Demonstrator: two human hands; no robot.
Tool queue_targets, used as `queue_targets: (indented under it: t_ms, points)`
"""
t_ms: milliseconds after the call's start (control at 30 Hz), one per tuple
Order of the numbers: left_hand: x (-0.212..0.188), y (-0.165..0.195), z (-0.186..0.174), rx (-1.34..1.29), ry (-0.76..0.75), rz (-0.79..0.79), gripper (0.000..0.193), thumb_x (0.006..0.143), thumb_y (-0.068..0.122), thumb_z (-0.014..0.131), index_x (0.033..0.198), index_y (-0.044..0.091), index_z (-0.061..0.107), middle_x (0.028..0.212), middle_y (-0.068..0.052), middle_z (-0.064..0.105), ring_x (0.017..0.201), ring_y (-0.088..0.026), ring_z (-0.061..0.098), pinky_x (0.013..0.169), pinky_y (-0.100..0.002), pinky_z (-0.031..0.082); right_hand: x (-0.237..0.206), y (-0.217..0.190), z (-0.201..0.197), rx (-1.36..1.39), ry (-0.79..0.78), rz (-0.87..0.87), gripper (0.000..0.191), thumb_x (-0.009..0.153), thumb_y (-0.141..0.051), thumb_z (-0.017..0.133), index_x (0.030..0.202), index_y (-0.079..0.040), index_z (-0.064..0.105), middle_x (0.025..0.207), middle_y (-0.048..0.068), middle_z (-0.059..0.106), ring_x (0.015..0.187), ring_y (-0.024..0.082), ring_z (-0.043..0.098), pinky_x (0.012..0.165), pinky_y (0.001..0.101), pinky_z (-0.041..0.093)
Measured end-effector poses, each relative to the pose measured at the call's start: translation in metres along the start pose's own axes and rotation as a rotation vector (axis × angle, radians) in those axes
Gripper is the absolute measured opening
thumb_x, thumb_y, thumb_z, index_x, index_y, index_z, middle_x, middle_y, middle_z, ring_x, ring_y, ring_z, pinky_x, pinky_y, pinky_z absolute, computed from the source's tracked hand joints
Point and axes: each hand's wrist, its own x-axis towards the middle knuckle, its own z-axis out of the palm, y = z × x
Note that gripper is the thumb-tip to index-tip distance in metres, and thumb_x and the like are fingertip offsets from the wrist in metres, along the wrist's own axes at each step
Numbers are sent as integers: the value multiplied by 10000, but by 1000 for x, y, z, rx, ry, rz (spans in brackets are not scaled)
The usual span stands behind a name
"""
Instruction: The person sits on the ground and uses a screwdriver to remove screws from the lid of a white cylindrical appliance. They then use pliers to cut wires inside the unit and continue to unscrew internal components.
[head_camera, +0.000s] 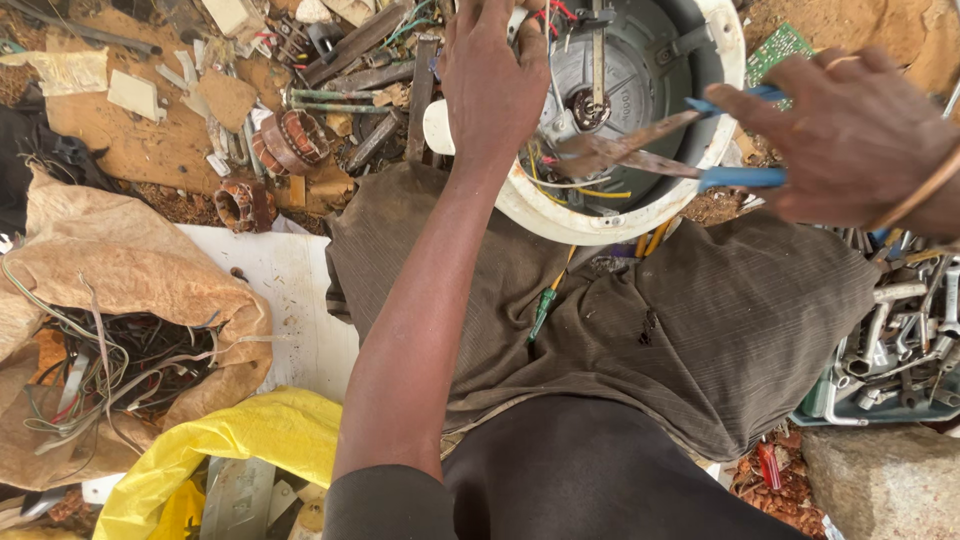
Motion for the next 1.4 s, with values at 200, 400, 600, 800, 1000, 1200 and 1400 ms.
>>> queue_targets:
  t_ms: [200, 400, 600, 800, 1000, 1200, 1400]
  points:
    - [1, -6, 6, 56, 5, 5, 268, 979, 185, 628, 1238, 116, 640, 1291, -95, 624, 1260, -354, 578, 1068, -561, 428, -15, 4, 1, -365, 227, -47, 1055, 629, -822, 676, 1577, -429, 433, 1376, 40, 612, 1283, 239, 605, 1107, 446, 421]
    - [0, -8, 8, 40, 28, 31, 277, 983, 181, 621, 1253, 122, 643, 1291, -103, 622, 1263, -367, 571, 1067, -557, 428, -22, 4, -25, -690, 343, -80, 999, 619, -772, 676, 1537, -452, 444, 1344, -10, 629, 1240, 184, 595, 1073, 432, 403]
    - [1, -5, 5, 45, -1, 5, 266, 980, 181, 630, 1236, 108, 649, 1312, -114, 620, 1278, -378, 566, 1071, -549, 439, -13, 26, -25, -657, 759, -314, 721, 791, -531, 697, 1480, -370, 558, 1036, 1, 658, 958, 167, 591, 869, 410, 438]
    - [3, -4, 2, 30, -5, -10, 228, 961, 168, 640, 1184, 125, 662, 1305, -105, 619, 1266, -375, 570, 1059, -546, 440, -9, 18, -43, -517, 980, -405, 660, 837, -573, 672, 1423, -273, 625, 989, 78, 641, 856, 205, 548, 833, 435, 440]
    - [5, 0, -1, -4, -19, -17, 197, 956, 146, 631, 1152, 152, 659, 1291, -68, 626, 1259, -358, 578, 1044, -535, 446, -5, -22, -43, 99, 644, -44, 866, 794, -645, 741, 1518, -187, 611, 1177, 165, 626, 976, 309, 625, 893, 485, 493]
    - [6, 3, -5, -29, -34, -47, 180, 944, 137, 643, 1115, 190, 667, 1237, -43, 638, 1239, -329, 606, 1040, -517, 457, -10, 10, -12, 135, 203, 0, 985, 725, -609, 752, 1608, -246, 507, 1343, 232, 594, 976, 282, 672, 845, 423, 543]
    - [5, 2, -3, 6, 18, 24, 205, 950, 117, 656, 1148, 170, 643, 1256, -62, 613, 1212, -353, 584, 1017, -530, 445, -14, -13, -27, -297, 331, -41, 1019, 653, -813, 632, 1541, -337, 473, 1181, 84, 638, 1006, 194, 676, 913, 379, 561]
